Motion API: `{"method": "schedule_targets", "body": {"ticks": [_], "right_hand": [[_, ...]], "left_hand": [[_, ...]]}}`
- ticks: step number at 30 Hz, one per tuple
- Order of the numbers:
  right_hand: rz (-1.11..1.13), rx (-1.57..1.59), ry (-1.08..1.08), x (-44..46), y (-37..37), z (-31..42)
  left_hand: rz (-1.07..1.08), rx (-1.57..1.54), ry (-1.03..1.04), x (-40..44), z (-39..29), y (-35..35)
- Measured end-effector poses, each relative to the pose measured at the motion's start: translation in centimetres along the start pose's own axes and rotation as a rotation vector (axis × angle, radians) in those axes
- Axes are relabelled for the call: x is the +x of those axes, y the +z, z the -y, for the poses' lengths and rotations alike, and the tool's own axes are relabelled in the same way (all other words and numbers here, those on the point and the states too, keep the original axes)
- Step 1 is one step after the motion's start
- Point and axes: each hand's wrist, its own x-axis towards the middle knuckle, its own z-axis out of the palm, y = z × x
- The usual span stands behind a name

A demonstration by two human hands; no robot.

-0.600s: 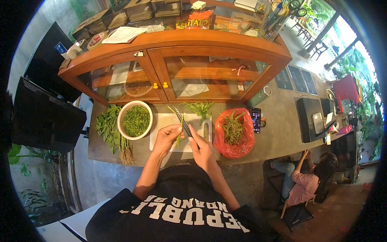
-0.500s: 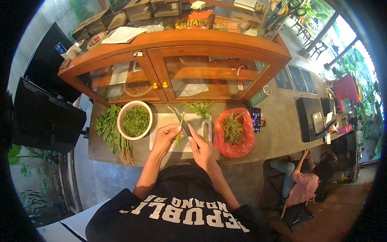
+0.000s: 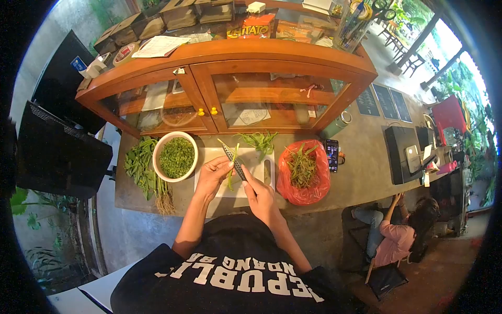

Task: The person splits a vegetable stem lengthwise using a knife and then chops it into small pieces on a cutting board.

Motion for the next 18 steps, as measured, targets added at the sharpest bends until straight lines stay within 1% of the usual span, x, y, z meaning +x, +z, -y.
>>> {"method": "schedule_targets", "body": {"ticks": [2, 5, 9, 11, 14, 18], "right_hand": [[-0.036, -0.007, -0.063, -0.07, 0.11, -0.45], [-0.006, -0.037, 0.002, -0.07, -0.35, 0.25], [-0.026, -0.020, 0.000, 0.03, -0.39, -0.21], [-0.005, -0.015, 0.032, 0.18, -0.64, -0.14], [-0.034, 0.003, -0.015, 0.31, -0.43, -0.31], [0.001, -0.006, 0.004, -0.04, -0.71, -0.17]], "left_hand": [[0.002, 0.041, 0.017, -0.06, 0.09, 0.04], [0.019, 0.106, 0.002, -0.01, 0.73, -0.48], [0.006, 0.053, 0.026, -0.50, 0.56, 0.15], [0.050, 0.095, 0.026, -0.67, 0.37, 0.15], [0.059, 0.115, 0.021, -0.57, 0.70, 0.09], [0.027, 0.059, 0.000, -0.28, 0.68, 0.16]]}}
